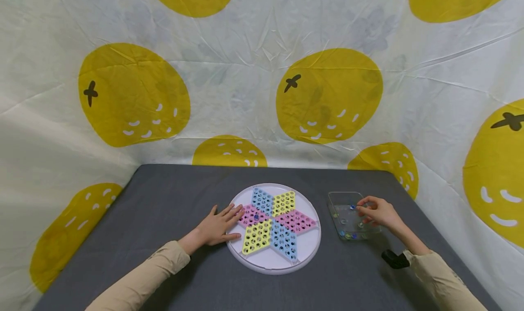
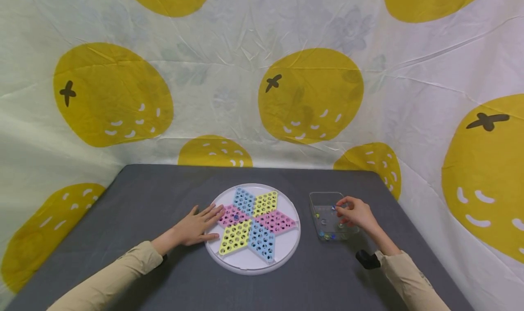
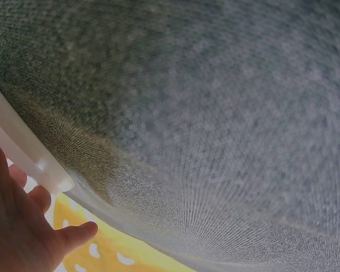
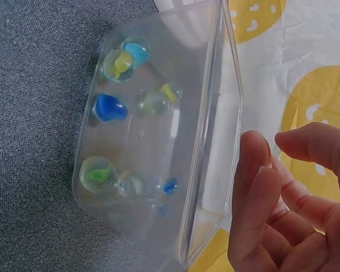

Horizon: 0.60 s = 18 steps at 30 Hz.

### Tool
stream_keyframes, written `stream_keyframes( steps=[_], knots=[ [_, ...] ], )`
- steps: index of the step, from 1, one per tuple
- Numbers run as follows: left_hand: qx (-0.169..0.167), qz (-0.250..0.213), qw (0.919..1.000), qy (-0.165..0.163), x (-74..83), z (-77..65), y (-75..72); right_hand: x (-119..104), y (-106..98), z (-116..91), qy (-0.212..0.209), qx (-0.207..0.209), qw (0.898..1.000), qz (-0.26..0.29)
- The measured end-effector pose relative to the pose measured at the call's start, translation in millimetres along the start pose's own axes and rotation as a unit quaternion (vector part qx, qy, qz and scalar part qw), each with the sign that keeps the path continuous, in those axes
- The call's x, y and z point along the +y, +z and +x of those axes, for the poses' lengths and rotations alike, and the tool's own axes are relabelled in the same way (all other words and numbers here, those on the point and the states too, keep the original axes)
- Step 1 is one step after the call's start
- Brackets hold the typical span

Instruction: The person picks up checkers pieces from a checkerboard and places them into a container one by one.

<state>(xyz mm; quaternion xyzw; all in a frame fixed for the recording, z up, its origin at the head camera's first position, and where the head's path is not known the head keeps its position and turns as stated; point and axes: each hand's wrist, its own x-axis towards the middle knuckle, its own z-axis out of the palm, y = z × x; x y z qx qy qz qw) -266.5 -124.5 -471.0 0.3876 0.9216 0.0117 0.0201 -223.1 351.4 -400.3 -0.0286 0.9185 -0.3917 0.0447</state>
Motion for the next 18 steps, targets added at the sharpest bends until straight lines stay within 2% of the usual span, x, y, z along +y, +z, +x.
stream_keyframes(
  steps=[7,18],
  knots=[
    [-0.002,-0.001,1.0,0.001,1.0,0.6,-0.7,-6,1,-2,0.009,0.001,1.0,-0.001],
    [0.0,-0.012,0.9999,0.008,2.8,-0.5,-4.0,-25,9,0,-0.02,-0.009,1.0,0.017]
  ],
)
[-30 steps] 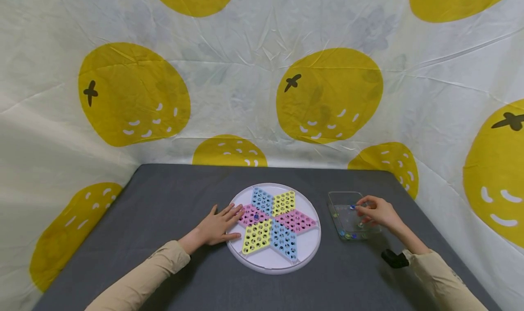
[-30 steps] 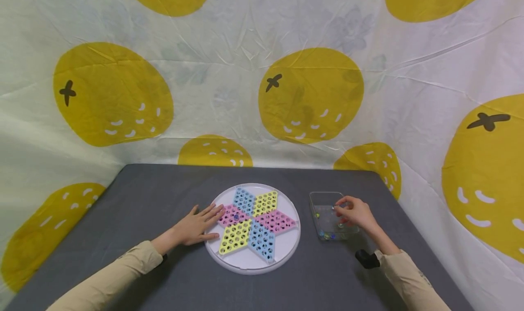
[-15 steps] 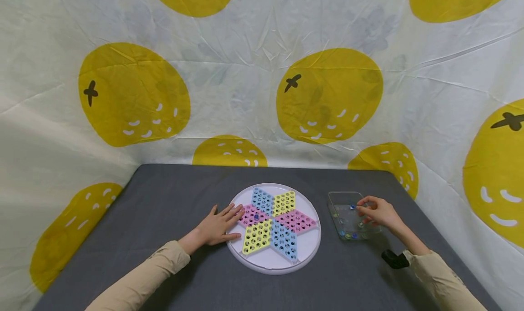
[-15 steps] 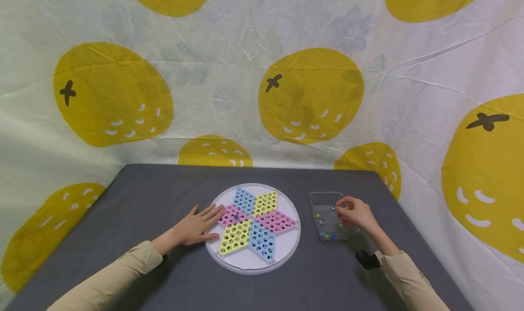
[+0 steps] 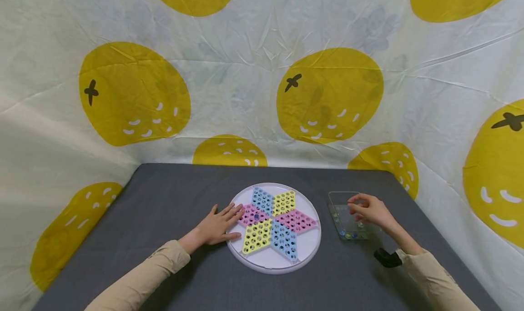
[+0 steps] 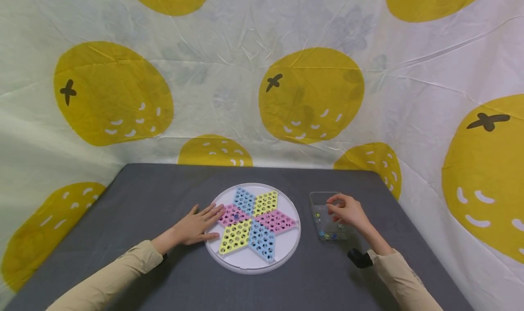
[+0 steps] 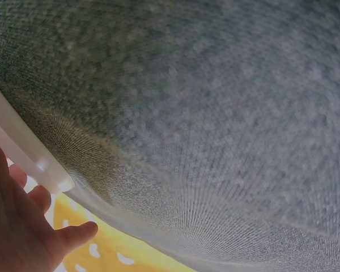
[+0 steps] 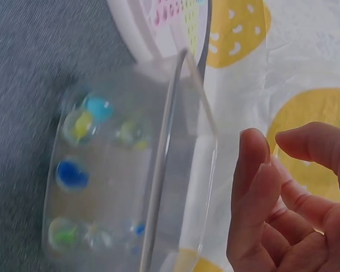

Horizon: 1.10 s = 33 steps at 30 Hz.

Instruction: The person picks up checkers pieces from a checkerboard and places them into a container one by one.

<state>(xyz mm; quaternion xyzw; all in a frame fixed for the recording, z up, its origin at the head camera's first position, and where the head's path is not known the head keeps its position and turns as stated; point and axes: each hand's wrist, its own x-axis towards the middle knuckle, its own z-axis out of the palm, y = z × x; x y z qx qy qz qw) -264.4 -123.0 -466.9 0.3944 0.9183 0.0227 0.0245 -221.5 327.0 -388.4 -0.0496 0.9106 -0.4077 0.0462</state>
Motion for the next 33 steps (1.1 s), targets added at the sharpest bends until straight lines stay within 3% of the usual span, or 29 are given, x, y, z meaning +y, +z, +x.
stream_keyframes(
  steps=[19,33],
  knots=[
    [-0.007,0.006,0.9999,-0.009,-1.6,2.7,-1.0,-34,39,23,-0.024,-0.037,0.999,0.029],
    [-0.009,0.005,0.9999,-0.014,-2.9,2.3,4.2,-55,87,46,-0.022,-0.076,0.997,0.026]
  ],
)
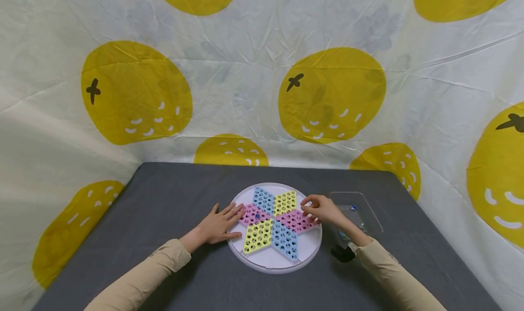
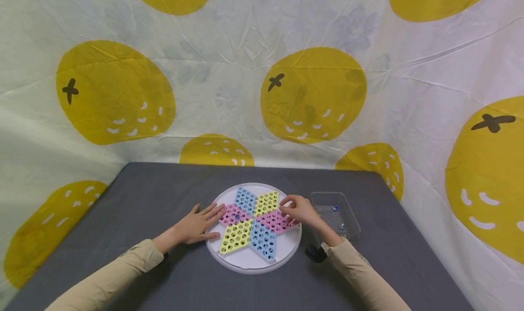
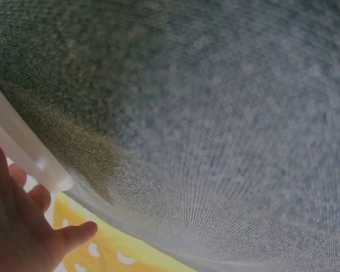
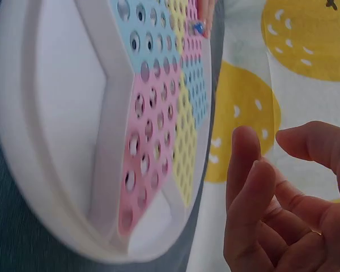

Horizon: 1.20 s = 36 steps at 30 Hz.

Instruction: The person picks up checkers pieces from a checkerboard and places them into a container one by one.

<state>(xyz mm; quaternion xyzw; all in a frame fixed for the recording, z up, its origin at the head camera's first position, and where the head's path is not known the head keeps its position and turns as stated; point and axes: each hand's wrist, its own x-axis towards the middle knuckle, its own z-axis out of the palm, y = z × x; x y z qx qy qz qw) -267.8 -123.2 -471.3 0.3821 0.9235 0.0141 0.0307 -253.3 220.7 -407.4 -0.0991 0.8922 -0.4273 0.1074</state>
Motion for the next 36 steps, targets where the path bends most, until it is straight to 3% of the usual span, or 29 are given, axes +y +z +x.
stream_keyframes(
  steps=[6,20,36],
  knots=[
    [0.004,0.004,1.0,0.005,0.8,-1.0,-1.7,-10,14,9,-0.016,-0.008,1.0,-0.011],
    [0.008,0.001,1.0,0.005,0.0,-0.5,0.7,-26,52,28,-0.035,-0.053,0.998,0.025],
    [0.002,0.013,0.9999,-0.004,1.6,-0.4,-1.0,-28,90,44,0.009,-0.085,0.996,0.031]
  ],
)
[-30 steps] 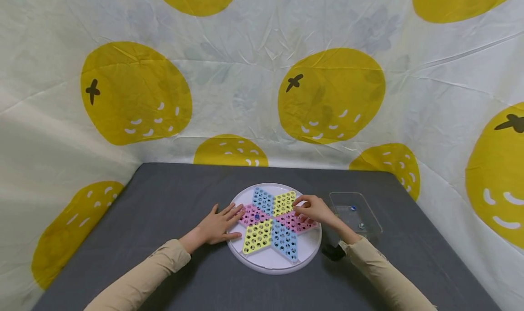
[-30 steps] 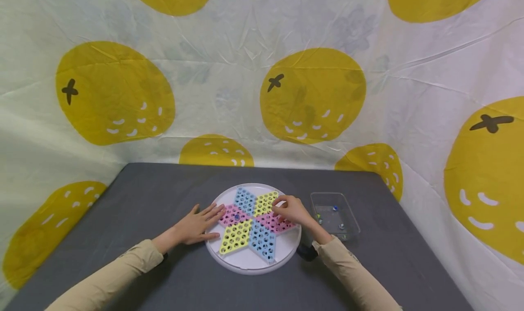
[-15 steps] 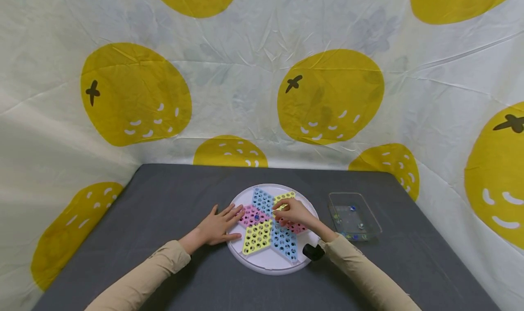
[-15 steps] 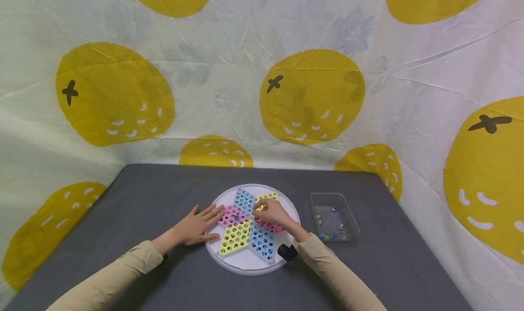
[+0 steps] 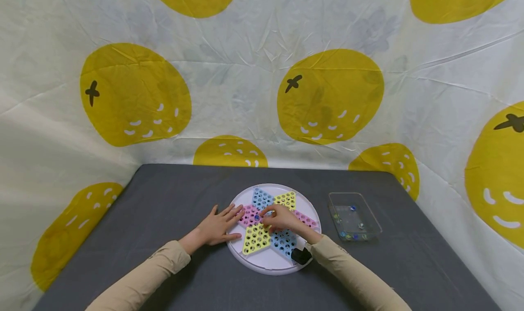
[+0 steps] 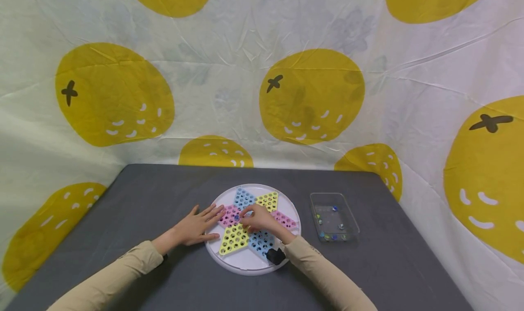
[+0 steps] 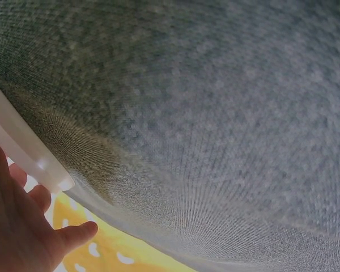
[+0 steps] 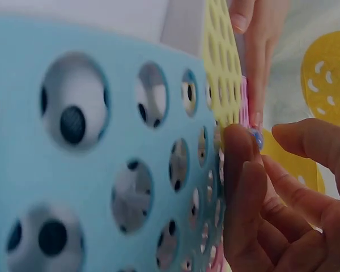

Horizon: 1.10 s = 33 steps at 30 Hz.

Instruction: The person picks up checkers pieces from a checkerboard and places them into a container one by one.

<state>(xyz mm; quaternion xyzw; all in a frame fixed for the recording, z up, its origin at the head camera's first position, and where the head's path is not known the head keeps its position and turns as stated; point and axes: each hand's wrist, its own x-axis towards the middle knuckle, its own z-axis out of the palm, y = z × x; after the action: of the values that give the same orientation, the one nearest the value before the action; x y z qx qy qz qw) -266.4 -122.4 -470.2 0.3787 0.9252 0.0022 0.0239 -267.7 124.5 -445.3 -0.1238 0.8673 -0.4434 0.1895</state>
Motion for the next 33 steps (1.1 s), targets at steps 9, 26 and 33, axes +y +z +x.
stream_keyframes(
  steps=[9,26,33],
  knots=[
    [-0.003,0.004,1.0,-0.002,2.2,0.0,-0.9,-4,6,3,0.012,0.011,1.0,-0.008],
    [0.001,0.004,1.0,0.0,-0.6,1.5,2.7,-4,13,15,0.013,0.018,1.0,-0.02],
    [0.005,0.002,1.0,0.004,0.0,0.8,1.4,-4,14,16,0.014,0.022,0.999,-0.028]
  ],
)
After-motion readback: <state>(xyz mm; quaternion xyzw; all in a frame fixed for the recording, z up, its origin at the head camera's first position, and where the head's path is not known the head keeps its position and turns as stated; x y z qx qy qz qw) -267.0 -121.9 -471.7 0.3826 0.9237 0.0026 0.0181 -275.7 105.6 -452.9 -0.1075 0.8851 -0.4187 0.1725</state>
